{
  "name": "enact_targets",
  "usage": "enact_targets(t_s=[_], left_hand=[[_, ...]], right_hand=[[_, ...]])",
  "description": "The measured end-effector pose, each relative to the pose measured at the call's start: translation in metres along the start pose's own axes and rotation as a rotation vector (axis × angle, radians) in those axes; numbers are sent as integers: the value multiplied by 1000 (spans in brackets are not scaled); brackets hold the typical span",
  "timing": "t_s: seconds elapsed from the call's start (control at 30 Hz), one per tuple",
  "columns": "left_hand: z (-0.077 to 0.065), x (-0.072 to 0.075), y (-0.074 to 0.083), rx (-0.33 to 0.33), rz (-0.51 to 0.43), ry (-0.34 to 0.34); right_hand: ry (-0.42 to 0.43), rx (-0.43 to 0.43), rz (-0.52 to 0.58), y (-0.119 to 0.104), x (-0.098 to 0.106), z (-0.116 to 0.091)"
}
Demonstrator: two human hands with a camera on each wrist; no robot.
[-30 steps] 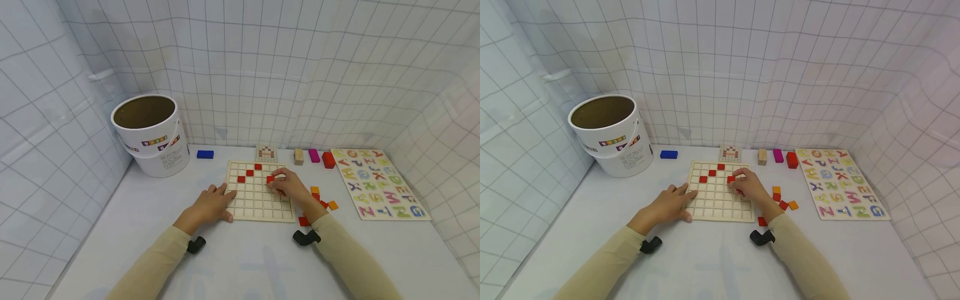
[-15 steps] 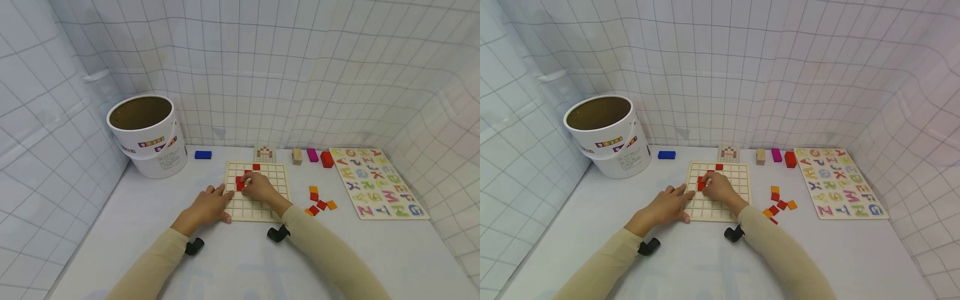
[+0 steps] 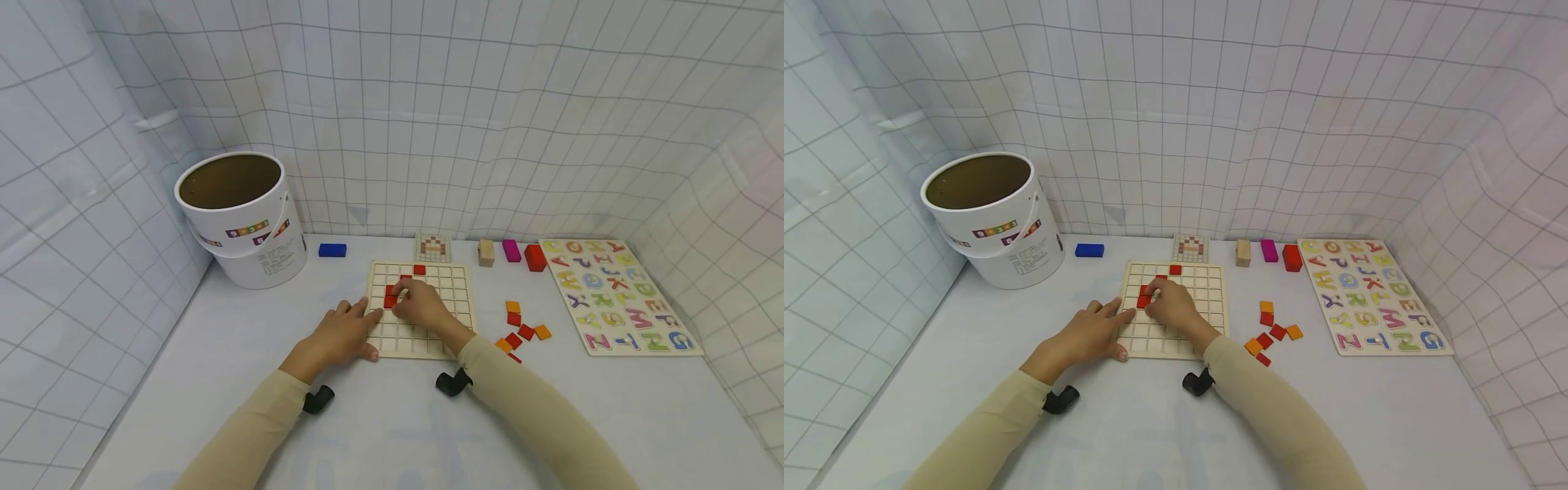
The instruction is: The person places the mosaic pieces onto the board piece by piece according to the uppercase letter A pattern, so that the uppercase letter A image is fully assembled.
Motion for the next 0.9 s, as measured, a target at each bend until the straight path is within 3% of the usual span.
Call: enact_targets(t_s=[0.17,0.3,0.43,0.57,0.7,0.9], left_hand=[[-2,0,0,-8,0,-1],[-2,1,1,-4,-2,-3],[-1,0,2,5,-9,-10],[1,-1,4,1,-6,-9],[1,0,6,6,-1,-10],[-1,0,4,22,12,-9]], right_hand=[[-97,97,-207,-3,3,-8],[-170,128,-342,-8,13,-18],[-209,165,-235,2,32,-37],[-250,200,-84,34,62,-69],[-245,100,2,72,99,-101],[-34,-154,48,123,141,-134]])
Point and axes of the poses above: each hand's wrist, its own z-axis towards the middle knuckle, its own x-axis out of the back of the hand, y = z × x, the point moved 1 cm from there along z, towards the middle knuckle, and after that the axes turned 1 degree about -z, right-handed, at the moved point
